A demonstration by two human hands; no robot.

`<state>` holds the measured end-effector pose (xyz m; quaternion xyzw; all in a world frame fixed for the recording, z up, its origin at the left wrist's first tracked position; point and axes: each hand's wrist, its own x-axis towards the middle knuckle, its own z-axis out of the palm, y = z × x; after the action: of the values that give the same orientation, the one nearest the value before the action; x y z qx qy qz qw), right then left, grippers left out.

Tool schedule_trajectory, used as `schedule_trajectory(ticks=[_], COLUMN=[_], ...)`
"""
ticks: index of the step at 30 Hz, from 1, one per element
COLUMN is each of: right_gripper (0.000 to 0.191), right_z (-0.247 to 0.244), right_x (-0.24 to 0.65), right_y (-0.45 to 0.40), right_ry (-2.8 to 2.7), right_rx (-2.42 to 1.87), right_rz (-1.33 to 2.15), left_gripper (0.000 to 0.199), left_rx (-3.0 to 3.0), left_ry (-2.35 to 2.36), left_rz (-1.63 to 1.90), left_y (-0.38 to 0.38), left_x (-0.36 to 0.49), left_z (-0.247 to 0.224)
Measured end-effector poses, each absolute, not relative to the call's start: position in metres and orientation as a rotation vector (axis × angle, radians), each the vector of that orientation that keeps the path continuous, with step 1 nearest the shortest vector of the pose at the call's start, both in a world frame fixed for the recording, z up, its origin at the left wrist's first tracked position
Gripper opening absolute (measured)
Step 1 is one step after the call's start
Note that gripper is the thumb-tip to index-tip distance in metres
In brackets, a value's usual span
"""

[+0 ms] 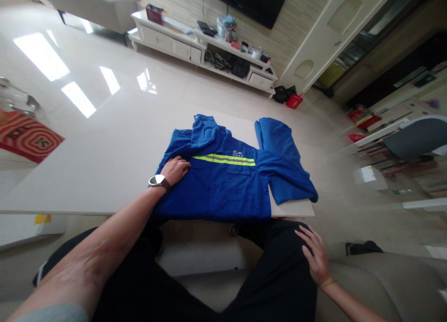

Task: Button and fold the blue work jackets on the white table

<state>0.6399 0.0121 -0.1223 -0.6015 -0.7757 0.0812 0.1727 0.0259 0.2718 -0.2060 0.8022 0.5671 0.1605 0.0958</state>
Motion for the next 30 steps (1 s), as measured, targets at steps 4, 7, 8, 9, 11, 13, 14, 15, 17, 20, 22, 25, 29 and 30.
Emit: schedule_trajectory(ticks=[4, 7, 8, 9, 11, 13, 14, 15, 17, 20, 22, 25, 29, 30], right_gripper=[0.043, 0.043, 0.043, 0.043, 0.043, 0.042, 0.042, 0.042, 0.042, 0.043, 0.043, 0.044, 0.044, 0.044], right_z=[-0.123, -0.123, -0.123, -0.123, -0.123, -0.123, -0.123, -0.123, -0.123, -0.123, -0.123, -0.123, -0.124, -0.124], right_x=[0.640, 0.640, 0.639, 0.639, 0.639, 0.640, 0.640, 0.640, 0.641, 0.641, 0.641, 0.642, 0.644, 0.644], right_y=[0.013, 0.014, 0.014, 0.015, 0.015, 0.015, 0.015, 0.015, 0.015, 0.015, 0.015, 0.014, 0.015, 0.015], right_ry=[-2.204, -2.210, -2.212, -2.214, -2.217, -2.219, -2.221, -2.222, -2.225, -2.232, -2.235, -2.236, -2.248, -2.248], right_rx=[-1.703, -1.701, -1.702, -1.705, -1.710, -1.710, -1.707, -1.706, -1.706, -1.709, -1.710, -1.713, -1.702, -1.699], right_rz=[0.223, 0.220, 0.219, 0.219, 0.220, 0.219, 0.219, 0.218, 0.215, 0.209, 0.201, 0.195, 0.201, 0.203], left_gripper=[0.034, 0.035, 0.035, 0.035, 0.036, 0.038, 0.039, 0.041, 0.043, 0.047, 0.049, 0.050, 0.053, 0.054], left_rx=[2.378, 2.400, 2.406, 2.406, 2.398, 2.392, 2.391, 2.390, 2.383, 2.362, 2.340, 2.278, 2.234, 2.246], left_ry=[1.740, 1.774, 1.777, 1.780, 1.794, 1.801, 1.796, 1.783, 1.742, 1.703, 1.689, 1.680, 1.669, 1.667], left_rz=[0.415, 0.383, 0.391, 0.406, 0.439, 0.442, 0.433, 0.420, 0.398, 0.394, 0.409, 0.452, 0.481, 0.474], left_y=[0.262, 0.253, 0.251, 0.249, 0.247, 0.248, 0.249, 0.251, 0.255, 0.260, 0.263, 0.265, 0.264, 0.264], left_x=[0.031, 0.040, 0.042, 0.045, 0.048, 0.049, 0.049, 0.048, 0.045, 0.041, 0.039, 0.036, 0.034, 0.034], left_z=[-0.201, -0.199, -0.199, -0.200, -0.201, -0.203, -0.203, -0.203, -0.203, -0.202, -0.202, -0.203, -0.203, -0.203])
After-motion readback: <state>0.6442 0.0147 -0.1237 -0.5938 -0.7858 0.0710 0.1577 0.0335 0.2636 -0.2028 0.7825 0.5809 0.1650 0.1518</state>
